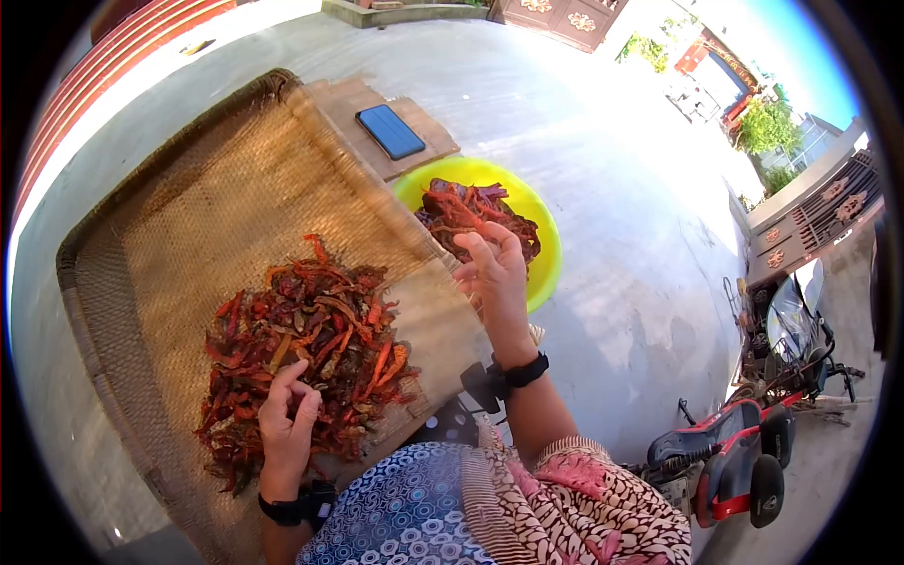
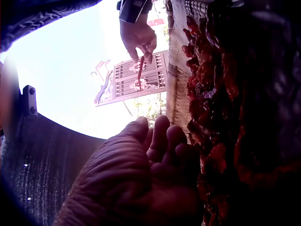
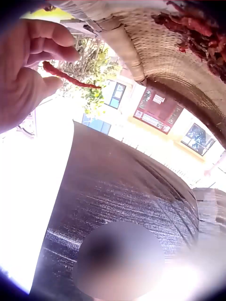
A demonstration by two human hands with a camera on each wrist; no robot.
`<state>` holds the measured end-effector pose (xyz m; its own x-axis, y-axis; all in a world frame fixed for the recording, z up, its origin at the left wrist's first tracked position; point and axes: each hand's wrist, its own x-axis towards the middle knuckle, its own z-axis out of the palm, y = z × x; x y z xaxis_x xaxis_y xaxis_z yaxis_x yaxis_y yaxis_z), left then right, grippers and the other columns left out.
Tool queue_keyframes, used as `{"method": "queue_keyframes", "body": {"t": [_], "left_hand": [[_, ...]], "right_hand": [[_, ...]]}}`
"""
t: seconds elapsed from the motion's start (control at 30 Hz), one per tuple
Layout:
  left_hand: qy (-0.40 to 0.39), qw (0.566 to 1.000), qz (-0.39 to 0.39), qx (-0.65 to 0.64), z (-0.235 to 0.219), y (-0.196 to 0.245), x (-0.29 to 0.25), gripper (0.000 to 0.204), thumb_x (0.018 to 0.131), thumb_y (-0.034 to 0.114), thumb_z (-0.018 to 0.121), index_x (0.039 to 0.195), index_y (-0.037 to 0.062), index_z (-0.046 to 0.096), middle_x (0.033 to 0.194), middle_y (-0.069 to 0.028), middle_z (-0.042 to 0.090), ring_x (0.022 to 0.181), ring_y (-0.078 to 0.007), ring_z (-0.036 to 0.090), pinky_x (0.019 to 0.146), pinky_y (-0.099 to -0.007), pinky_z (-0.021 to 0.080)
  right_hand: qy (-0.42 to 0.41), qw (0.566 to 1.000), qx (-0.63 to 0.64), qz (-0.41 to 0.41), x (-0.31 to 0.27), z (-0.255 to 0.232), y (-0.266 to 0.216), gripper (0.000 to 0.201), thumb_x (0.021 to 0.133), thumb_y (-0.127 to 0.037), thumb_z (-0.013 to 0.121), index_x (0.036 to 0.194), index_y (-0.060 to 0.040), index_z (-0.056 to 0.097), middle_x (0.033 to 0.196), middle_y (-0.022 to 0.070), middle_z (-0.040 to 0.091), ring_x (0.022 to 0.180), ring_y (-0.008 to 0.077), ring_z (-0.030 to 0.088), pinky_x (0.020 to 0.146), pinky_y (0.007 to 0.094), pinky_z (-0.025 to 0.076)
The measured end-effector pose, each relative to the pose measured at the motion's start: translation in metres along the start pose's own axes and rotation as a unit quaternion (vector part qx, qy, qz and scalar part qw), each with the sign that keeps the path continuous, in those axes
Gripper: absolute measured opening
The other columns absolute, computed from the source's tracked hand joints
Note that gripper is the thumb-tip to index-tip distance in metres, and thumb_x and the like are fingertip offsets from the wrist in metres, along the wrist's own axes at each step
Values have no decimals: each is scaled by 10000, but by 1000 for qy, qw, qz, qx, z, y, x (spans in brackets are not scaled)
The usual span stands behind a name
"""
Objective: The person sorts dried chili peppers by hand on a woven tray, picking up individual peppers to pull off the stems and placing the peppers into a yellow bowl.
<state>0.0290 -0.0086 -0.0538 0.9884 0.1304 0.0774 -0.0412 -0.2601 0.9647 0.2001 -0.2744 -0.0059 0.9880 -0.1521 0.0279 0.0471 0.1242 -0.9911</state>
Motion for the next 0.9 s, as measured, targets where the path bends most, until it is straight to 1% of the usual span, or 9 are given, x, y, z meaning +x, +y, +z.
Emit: {"method": "queue_keyframes", "body": {"t": [0.07,0.1,0.17,0.27,0.57,0.67,0.77,0.83,0.9], "left_hand": [[-1,1000,4,0,2,3,1,342,956,87,599,1285,16,535,843,-25,569,716,-105,548,615,-269,478],[-7,1000,-1,1,2,3,0,333,955,86,601,1275,16,544,844,-25,570,716,-106,551,611,-269,478],[-3,1000,1,1,4,4,0,276,954,88,605,1218,11,590,835,-28,580,709,-109,559,601,-272,480],[-10,999,14,27,2,5,2,250,954,98,609,1186,5,610,826,-33,589,704,-111,562,604,-273,484],[-10,1000,19,18,3,3,3,220,931,84,634,1138,8,639,871,-60,635,734,-131,607,631,-276,497],[-4,1000,16,15,2,6,3,225,932,82,631,1144,8,636,866,-58,637,738,-132,611,635,-276,498],[-10,1000,-1,1,3,9,3,233,937,82,624,1158,8,630,854,-52,636,743,-129,611,636,-276,497],[-15,1000,-16,-21,2,8,2,245,941,84,620,1174,10,622,842,-42,630,747,-118,604,640,-270,492],[-24,998,-13,-50,3,7,3,321,937,92,631,1243,17,573,844,-30,614,733,-103,583,646,-256,481]], "right_hand": [[-107,990,-83,42,-2,-13,13,354,919,-187,649,1187,3,518,930,92,668,602,91,575,528,212,462],[-203,970,-135,18,-7,-13,25,398,884,-196,669,1222,-40,526,945,115,679,695,180,625,593,283,501],[-356,851,-371,-105,-28,-11,23,291,859,-204,675,1123,-111,596,1051,68,645,831,246,632,676,340,502],[-420,746,-481,-188,-51,-2,21,350,803,-202,693,1135,-149,597,1083,80,578,885,316,611,730,392,498],[-429,758,-456,-182,-60,17,29,308,814,-136,657,1117,-147,608,1023,108,562,921,326,597,736,421,489],[-430,789,-407,-164,-54,22,11,284,800,-120,672,1081,-121,626,1033,122,576,934,327,596,778,396,490],[-441,828,-301,-169,-41,27,7,235,820,-73,681,1049,-64,631,1022,101,593,937,244,617,802,320,487],[-407,880,-227,-89,-44,36,-2,191,847,-42,672,1032,-29,625,996,65,596,932,171,608,795,280,480],[-396,907,-143,-9,-52,48,-7,140,883,-20,651,1017,-5,616,969,24,595,917,103,589,782,242,472]]}}
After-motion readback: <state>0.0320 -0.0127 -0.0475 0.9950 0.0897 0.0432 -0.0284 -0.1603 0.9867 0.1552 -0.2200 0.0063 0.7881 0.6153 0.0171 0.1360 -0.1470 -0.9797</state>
